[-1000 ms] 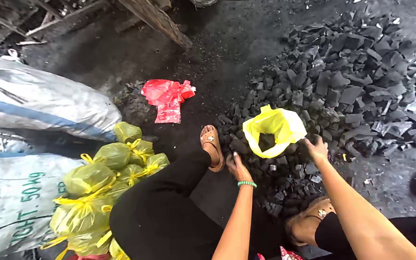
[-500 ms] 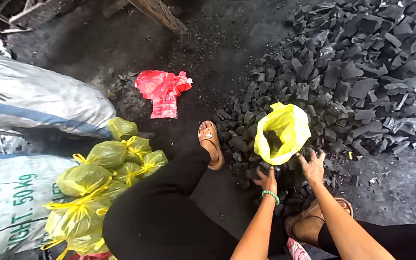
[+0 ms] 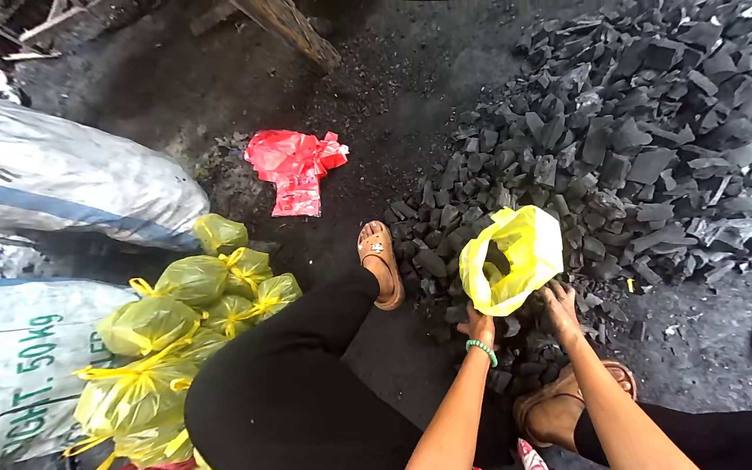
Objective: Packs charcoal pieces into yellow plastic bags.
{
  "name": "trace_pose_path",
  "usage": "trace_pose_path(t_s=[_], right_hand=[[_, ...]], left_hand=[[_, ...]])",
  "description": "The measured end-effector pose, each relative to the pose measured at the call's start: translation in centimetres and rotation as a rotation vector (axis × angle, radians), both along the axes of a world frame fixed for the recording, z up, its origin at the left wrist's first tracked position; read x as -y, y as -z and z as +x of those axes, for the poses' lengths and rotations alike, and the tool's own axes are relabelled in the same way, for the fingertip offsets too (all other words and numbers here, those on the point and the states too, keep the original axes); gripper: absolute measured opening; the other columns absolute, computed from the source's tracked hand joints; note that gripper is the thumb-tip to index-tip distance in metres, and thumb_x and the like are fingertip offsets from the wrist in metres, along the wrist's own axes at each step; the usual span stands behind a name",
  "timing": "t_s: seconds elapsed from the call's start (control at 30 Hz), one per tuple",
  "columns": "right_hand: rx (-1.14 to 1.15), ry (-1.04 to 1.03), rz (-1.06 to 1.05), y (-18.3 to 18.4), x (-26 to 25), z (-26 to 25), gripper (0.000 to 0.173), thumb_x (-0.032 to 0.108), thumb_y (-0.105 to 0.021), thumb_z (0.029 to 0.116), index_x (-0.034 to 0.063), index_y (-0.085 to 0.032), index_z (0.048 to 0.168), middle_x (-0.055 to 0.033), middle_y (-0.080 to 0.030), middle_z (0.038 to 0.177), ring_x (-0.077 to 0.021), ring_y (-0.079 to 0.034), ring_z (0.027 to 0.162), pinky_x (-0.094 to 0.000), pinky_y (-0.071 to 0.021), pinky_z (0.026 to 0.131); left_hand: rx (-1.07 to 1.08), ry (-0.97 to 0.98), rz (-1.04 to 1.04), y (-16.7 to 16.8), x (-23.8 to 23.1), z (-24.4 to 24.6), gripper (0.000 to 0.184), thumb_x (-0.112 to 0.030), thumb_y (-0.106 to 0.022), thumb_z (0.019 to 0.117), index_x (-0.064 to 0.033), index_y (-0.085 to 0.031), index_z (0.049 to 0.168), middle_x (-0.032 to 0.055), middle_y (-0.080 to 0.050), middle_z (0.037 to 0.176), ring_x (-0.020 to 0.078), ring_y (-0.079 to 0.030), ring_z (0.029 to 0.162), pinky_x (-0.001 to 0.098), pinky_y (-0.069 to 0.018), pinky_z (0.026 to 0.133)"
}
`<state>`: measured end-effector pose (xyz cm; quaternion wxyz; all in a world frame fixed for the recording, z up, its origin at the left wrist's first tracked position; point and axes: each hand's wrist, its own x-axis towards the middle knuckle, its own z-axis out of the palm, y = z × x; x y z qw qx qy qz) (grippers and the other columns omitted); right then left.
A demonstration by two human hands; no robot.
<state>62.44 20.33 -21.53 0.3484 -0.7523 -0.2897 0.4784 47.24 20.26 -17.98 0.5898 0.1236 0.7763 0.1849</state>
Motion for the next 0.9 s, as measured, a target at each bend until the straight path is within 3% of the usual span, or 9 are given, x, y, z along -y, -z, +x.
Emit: trace_pose_path(t_s=[0.2,0.3,0.37,0.47,0.53,0.6,0.63,0.77,0.9], right_hand=[[-0.216,0.112,0.064,1.2,2.0,0.3,0.047,0.028,-0.051,0.1055,0.0013,-0.052,0.144,-0.0238,-0.048,0.148,-0.0361,-0.053,0.129,-0.0549,-0.0471,0.103],[-0.384,0.218,0.088,2.0,2.2,0.5,0.05,0.035,-0.046,0.1062,0.0031,-0.049,0.145,-0.0174,-0.061,0.133,-0.0258,-0.062,0.114,-0.0467,-0.0534,0.095],[-0.469,0.279,0.064,0.8,2.4,0.6,0.051,0.04,-0.042,0.1071,0.0048,-0.052,0.143,-0.0143,-0.064,0.125,-0.0216,-0.063,0.108,-0.0452,-0.0532,0.09],[-0.59,0.364,0.064,-1.8,2.3,0.6,0.041,0.044,-0.039,0.1069,0.0112,-0.061,0.118,-0.0025,-0.067,0.091,-0.0115,-0.065,0.077,-0.034,-0.0559,0.066],[-0.653,0.387,0.06,-3.2,2.6,0.9,0.038,0.043,-0.037,0.1069,0.0138,-0.061,0.112,-0.0001,-0.068,0.087,-0.0095,-0.066,0.074,-0.0321,-0.0571,0.063],[-0.703,0.423,0.069,-3.0,3.2,1.8,0.038,0.042,-0.039,0.107,0.0121,-0.058,0.121,-0.002,-0.066,0.097,-0.0118,-0.065,0.084,-0.036,-0.0564,0.073],[-0.728,0.473,0.097,-2.8,3.5,2.1,0.036,0.041,-0.041,0.1063,0.0129,-0.057,0.121,-0.0015,-0.066,0.097,-0.0117,-0.066,0.083,-0.0357,-0.057,0.072],[-0.787,0.684,0.294,-1.9,4.7,2.9,0.033,0.04,-0.037,0.1067,0.0154,-0.059,0.106,0.0015,-0.067,0.081,-0.0088,-0.066,0.069,-0.0298,-0.0575,0.059],[-0.717,0.743,0.526,-5.6,4.5,3.8,0.037,0.04,-0.025,0.1086,0.0174,-0.055,0.108,0.0049,-0.067,0.086,-0.0058,-0.067,0.079,-0.029,-0.0587,0.071]], left_hand=[[0.066,-0.028,0.058,-1.2,1.4,0.9,0.068,-0.042,-0.055,0.1054,-0.0214,-0.022,0.162,0.0317,-0.009,0.163,0.053,-0.039,0.134,0.0627,-0.0511,0.091],[0.086,0.001,0.065,-2.1,1.9,1.1,0.072,-0.047,-0.052,0.1056,-0.0199,-0.018,0.163,0.0307,-0.008,0.164,0.0526,-0.038,0.135,0.0625,-0.0509,0.091],[0.152,0.003,0.063,-3.2,2.3,1.2,0.073,-0.049,-0.048,0.1067,-0.0185,-0.014,0.164,0.0292,-0.007,0.165,0.0527,-0.034,0.139,0.0655,-0.0474,0.095],[0.27,-0.005,0.009,-4.1,2.1,2.0,0.07,-0.049,-0.042,0.1084,-0.0165,-0.013,0.163,0.0279,-0.016,0.164,0.0494,-0.043,0.135,0.0616,-0.0516,0.093],[0.36,0.051,-0.043,-4.8,1.8,2.4,0.068,-0.05,-0.038,0.1091,-0.0112,-0.018,0.161,0.0287,-0.03,0.158,0.0456,-0.052,0.128,0.0579,-0.0525,0.093],[0.418,0.171,-0.047,-5.6,1.5,3.1,0.063,-0.051,-0.036,0.1091,-0.0118,-0.031,0.158,0.0277,-0.044,0.149,0.0416,-0.059,0.117,0.0541,-0.0529,0.089],[0.421,0.25,-0.028,-5.8,1.5,3.6,0.06,-0.049,-0.038,0.1094,-0.0127,-0.034,0.157,0.0271,-0.045,0.147,0.0403,-0.06,0.113,0.0526,-0.0534,0.087],[0.266,0.645,0.121,-7.8,1.3,6.6,0.05,-0.041,-0.041,0.1101,-0.0145,-0.044,0.153,0.031,-0.029,0.157,0.043,-0.06,0.114,0.0509,-0.056,0.086],[0.064,1.09,0.372,-12.2,1.0,8.6,0.047,-0.037,-0.042,0.1102,-0.0117,-0.052,0.148,0.0349,-0.025,0.157,0.0477,-0.056,0.12,0.0571,-0.0496,0.098]])
